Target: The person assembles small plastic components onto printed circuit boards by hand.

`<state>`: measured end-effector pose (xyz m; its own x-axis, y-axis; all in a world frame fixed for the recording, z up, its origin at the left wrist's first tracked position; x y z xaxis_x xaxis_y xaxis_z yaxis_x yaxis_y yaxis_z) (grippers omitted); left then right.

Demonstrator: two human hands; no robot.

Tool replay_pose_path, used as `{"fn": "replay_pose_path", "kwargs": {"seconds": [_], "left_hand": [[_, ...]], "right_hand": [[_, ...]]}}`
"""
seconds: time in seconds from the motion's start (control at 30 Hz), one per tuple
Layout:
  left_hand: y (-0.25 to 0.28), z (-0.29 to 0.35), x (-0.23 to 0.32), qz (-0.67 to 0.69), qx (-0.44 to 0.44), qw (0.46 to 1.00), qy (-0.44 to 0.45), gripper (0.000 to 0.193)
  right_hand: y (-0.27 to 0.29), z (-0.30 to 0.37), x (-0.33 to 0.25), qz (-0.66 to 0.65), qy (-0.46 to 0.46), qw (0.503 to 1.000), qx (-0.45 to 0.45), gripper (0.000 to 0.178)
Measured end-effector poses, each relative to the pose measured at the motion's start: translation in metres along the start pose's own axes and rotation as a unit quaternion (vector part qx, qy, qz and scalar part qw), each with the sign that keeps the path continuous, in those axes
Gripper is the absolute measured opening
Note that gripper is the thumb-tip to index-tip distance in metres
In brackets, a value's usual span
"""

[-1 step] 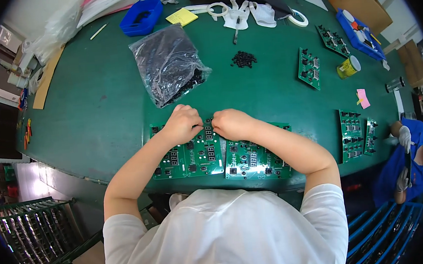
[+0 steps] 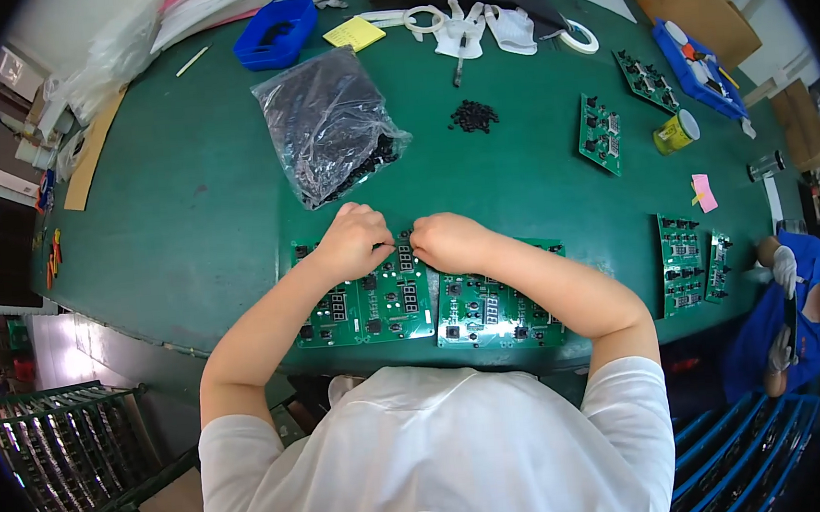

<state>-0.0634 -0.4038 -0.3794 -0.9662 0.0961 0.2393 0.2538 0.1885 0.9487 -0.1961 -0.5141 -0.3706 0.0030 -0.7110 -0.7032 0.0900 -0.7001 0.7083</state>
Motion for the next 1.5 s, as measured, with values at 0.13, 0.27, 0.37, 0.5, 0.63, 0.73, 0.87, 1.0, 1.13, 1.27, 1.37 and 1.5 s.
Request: {"fn": "replay_pose_path", "kwargs": {"seconds": [0.13,0.27,0.37,0.5,0.63,0.73,0.87,1.0,1.13,1.27,1.37,1.5], "left_hand": [[-0.004,0.003,0.003,-0.003,0.019,1.000,-0.007,0.002],[-0.008,0.005,0.009,-0.001,0.054,0.998,-0.015,0.003],[-0.003,0.004,0.010,0.021,0.119,0.992,0.032,0.003],[0.004,-0.005,0.007,0.007,0.025,1.000,-0.003,0.002],[0.015,-0.027,-0.011,0.076,0.048,0.996,0.024,0.005],[0.025,-0.059,-0.018,0.078,0.097,0.991,0.059,0.007],[0.020,-0.099,-0.036,0.084,0.087,0.983,0.135,0.013],[0.000,-0.126,-0.054,0.065,0.059,0.982,0.165,0.014],[-0.019,-0.151,-0.048,-0.042,-0.016,0.982,0.183,0.020],[-0.039,-0.174,-0.033,-0.075,-0.042,0.984,0.157,0.022],[-0.050,-0.187,-0.030,-0.081,-0.025,0.983,0.161,0.019],[-0.060,-0.195,-0.034,-0.102,-0.035,0.982,0.155,0.015]], "right_hand": [[-0.005,0.000,0.001,0.011,0.013,1.000,0.007,0.016],[-0.009,0.003,0.004,-0.011,0.047,0.998,0.037,0.012],[-0.008,0.003,0.006,-0.037,0.016,0.998,0.040,0.011],[-0.001,0.005,0.005,-0.097,-0.006,0.995,0.035,0.010],[0.003,0.012,-0.003,-0.181,-0.056,0.979,0.077,0.010],[-0.006,0.016,-0.002,-0.153,-0.006,0.983,0.099,0.010],[-0.013,0.014,-0.002,-0.095,0.038,0.990,0.094,0.007],[-0.005,0.017,-0.010,-0.076,-0.002,0.990,0.118,0.006],[-0.002,0.021,-0.007,-0.076,0.064,0.982,0.162,0.007],[-0.012,0.020,-0.001,-0.021,0.084,0.985,0.148,0.006],[-0.013,0.021,0.002,-0.015,0.083,0.988,0.130,0.007],[-0.015,0.019,0.007,-0.034,0.066,0.986,0.151,0.007]]}}
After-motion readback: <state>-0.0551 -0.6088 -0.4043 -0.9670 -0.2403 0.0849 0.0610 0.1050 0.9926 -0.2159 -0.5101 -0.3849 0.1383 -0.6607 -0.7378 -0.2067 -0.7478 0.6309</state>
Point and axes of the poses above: each hand's wrist, its own z-axis away from the middle knuckle, its own y-axis out of the back of the hand, x = y × z, the point moved 3 cm from there along -z, towards the middle knuckle, and after that the axes turned 14 degrees about -z, right-handed, at the moved point
